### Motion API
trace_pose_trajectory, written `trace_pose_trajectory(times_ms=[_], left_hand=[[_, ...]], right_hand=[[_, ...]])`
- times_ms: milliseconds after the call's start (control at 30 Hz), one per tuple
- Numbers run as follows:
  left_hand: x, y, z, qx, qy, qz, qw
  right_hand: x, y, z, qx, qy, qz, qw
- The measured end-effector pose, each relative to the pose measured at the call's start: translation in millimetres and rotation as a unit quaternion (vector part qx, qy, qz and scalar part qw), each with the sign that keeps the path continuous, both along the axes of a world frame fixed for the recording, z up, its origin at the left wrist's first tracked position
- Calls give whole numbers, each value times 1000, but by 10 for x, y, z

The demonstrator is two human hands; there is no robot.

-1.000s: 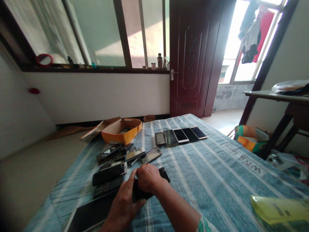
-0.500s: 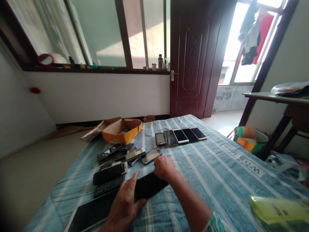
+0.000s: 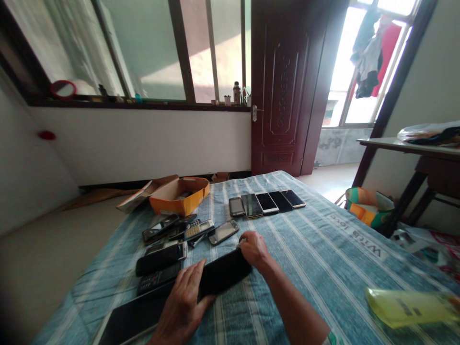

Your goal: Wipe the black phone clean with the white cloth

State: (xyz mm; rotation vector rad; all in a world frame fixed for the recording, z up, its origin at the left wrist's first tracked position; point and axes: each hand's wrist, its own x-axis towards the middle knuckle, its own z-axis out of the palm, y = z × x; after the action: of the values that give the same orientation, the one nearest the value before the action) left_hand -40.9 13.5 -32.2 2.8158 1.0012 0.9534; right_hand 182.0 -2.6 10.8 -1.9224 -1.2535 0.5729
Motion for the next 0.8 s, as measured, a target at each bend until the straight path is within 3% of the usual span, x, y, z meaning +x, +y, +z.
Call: trace_pose_trajectory(times_ms=[267,600,800], left_hand=[[-4,19,-8,-5,-2,-2,1000],[-6,56,47,-73,4,-8,997],[-3,48,74,-72,11,-18,997]], right_hand=[[37,-86,-65,23,144,-23,989],[1,-109,-58,28,114,-55,992],[47,-203,-67,6,192,-59,980]])
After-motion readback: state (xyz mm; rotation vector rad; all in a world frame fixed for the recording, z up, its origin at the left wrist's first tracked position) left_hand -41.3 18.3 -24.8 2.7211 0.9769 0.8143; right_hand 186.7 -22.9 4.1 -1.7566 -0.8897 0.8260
